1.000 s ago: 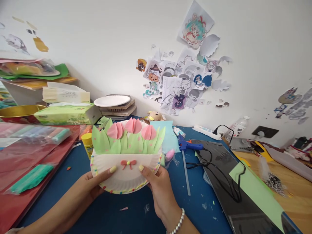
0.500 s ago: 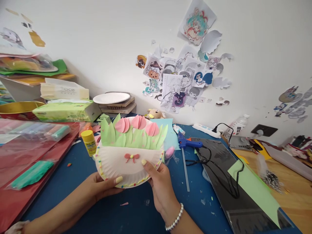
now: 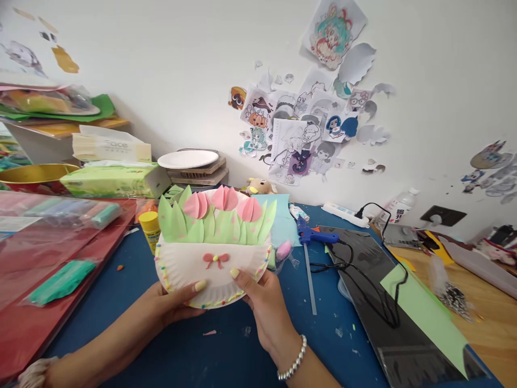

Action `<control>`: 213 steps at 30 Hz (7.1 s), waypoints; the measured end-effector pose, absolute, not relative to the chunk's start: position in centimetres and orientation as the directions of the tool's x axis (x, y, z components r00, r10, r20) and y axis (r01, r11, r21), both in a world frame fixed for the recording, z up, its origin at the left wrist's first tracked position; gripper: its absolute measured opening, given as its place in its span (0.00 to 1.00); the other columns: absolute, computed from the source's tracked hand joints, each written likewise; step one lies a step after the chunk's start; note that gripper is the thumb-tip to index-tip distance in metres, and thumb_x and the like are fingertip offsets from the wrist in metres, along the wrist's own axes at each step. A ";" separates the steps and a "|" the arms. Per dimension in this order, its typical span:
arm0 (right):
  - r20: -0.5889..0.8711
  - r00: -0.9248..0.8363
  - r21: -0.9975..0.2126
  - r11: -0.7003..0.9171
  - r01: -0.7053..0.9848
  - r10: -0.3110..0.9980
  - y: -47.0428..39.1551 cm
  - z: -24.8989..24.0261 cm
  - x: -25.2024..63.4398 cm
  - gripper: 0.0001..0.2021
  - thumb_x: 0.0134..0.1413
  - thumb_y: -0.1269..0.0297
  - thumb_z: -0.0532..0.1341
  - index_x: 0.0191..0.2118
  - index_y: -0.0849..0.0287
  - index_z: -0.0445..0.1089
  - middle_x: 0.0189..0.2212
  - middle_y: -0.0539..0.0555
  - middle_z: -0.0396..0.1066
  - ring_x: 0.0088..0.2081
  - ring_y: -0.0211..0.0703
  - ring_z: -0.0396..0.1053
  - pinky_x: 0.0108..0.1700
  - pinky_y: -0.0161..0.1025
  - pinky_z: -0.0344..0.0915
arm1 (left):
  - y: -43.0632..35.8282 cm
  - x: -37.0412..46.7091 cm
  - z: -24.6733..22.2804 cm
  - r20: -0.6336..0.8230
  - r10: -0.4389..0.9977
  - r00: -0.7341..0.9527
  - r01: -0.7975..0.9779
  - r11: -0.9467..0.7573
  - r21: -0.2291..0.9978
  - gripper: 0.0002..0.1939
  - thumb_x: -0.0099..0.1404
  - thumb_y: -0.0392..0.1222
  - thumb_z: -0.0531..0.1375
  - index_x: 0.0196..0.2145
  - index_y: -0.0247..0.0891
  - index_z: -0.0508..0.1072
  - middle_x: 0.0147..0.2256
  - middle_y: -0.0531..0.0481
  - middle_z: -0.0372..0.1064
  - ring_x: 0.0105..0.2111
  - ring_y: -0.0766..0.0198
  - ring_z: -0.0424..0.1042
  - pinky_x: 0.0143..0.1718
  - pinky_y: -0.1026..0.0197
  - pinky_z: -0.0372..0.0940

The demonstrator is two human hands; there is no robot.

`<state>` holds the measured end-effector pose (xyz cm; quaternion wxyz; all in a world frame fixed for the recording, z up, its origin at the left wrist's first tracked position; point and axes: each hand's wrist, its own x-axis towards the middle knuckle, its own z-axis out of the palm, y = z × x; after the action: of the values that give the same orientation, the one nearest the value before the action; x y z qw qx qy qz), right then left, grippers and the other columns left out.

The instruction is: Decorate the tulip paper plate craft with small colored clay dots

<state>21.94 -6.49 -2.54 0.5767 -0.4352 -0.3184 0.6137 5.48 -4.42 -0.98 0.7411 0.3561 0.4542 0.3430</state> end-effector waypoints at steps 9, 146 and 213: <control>-0.163 0.057 -0.915 -0.129 -0.382 0.985 -6.6 -2.3 21.7 0.19 0.38 0.60 0.68 0.39 0.61 0.72 0.34 0.55 0.76 0.36 0.45 0.72 0.39 0.42 0.67 | -4.5 5.5 -0.8 -0.418 0.845 0.333 -0.177 0.492 0.853 0.30 0.47 0.44 0.67 0.49 0.37 0.69 0.41 0.44 0.74 0.42 0.52 0.72 0.36 0.62 0.70; -0.174 0.077 -0.901 -0.127 -0.415 0.982 -6.7 -2.5 21.7 0.18 0.41 0.60 0.67 0.41 0.60 0.72 0.35 0.54 0.75 0.36 0.44 0.71 0.37 0.39 0.67 | -4.5 5.4 -1.4 -0.397 0.835 0.382 -0.145 0.478 0.866 0.31 0.49 0.48 0.65 0.50 0.36 0.67 0.45 0.42 0.72 0.44 0.50 0.71 0.42 0.56 0.68; -0.179 0.068 -0.893 -0.133 -0.429 0.982 -6.7 -2.6 21.8 0.19 0.42 0.61 0.67 0.42 0.59 0.71 0.35 0.53 0.75 0.35 0.43 0.71 0.36 0.37 0.67 | -4.4 5.4 -1.2 -0.386 0.828 0.407 -0.159 0.480 0.863 0.31 0.51 0.45 0.65 0.51 0.33 0.65 0.46 0.41 0.71 0.44 0.51 0.71 0.45 0.54 0.68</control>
<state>21.81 -6.67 -2.64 0.5804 -0.4439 -0.3110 0.6077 5.45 -4.45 -1.15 0.7441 0.3871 0.4319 0.3316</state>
